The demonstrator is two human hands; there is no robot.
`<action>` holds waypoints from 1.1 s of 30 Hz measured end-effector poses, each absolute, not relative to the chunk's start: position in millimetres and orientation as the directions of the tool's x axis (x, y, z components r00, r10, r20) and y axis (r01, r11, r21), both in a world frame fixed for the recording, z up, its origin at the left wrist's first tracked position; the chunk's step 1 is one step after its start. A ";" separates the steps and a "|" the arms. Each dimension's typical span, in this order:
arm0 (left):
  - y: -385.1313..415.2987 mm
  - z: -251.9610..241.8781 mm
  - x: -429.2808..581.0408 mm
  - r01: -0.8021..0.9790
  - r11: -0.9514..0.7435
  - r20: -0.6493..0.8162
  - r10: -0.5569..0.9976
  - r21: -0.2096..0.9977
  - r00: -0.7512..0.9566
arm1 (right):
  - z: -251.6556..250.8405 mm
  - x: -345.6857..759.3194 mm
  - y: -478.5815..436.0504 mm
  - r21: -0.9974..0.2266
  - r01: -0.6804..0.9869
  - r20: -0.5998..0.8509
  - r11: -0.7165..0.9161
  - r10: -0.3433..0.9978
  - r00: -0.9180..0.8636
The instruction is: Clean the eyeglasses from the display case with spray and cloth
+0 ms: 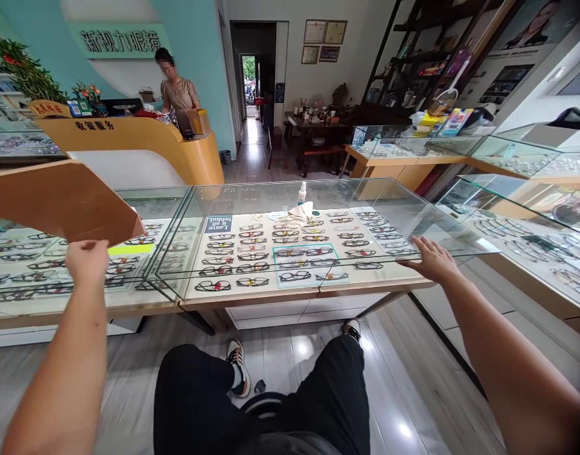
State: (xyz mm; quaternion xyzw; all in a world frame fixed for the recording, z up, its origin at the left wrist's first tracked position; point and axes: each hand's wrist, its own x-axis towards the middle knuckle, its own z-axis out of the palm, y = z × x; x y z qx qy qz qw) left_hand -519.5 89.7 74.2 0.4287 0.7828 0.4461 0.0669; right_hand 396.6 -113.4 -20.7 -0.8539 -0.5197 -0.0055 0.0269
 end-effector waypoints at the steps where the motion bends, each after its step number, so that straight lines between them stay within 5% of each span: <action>1: 76.1 65.8 -499.7 0.611 0.229 0.306 0.702 0.758 -0.643 | -20.7 395.8 -113.2 -0.044 0.887 0.037 -0.459 0.887 0.460; 4: 17.9 23.1 -427.9 0.645 0.114 0.459 0.611 0.756 -0.645 | -18.8 391.5 -113.2 -0.046 0.889 0.037 -0.456 0.888 0.458; 5: -6.2 2.9 -400.1 0.571 0.067 0.408 0.632 0.818 -0.659 | -17.0 389.7 -113.6 -0.046 0.890 0.038 -0.454 0.889 0.456; 9: -97.6 -92.9 -292.8 0.134 0.227 -0.154 0.899 0.965 -0.410 | -3.2 380.6 -115.2 -0.016 0.897 0.028 -0.442 0.897 0.442; 15: -123.1 -179.5 -248.0 -0.264 0.628 -0.676 0.716 0.732 -0.173 | -0.5 326.5 -105.6 0.036 0.936 0.049 -0.351 0.936 0.349; 19: -83.8 -188.7 -264.9 -0.420 0.655 -0.762 0.628 0.628 -0.161 | -16.2 251.2 -89.6 -0.002 0.997 0.133 -0.083 0.988 0.082; 23: -52.4 -194.1 -270.2 -0.482 0.621 -0.765 0.617 0.618 -0.186 | -42.1 169.8 -96.9 -0.184 0.974 0.289 -0.129 0.940 0.179; 28: -35.3 -207.5 -272.5 -0.511 0.606 -0.766 0.618 0.610 -0.180 | -132.6 13.1 -159.9 -0.306 0.946 -0.075 0.110 0.988 -0.139; 33: -27.6 -224.4 -275.7 -0.545 0.604 -0.779 0.605 0.582 -0.161 | -239.2 -110.9 -206.8 -0.462 0.828 -0.443 0.318 0.727 -0.526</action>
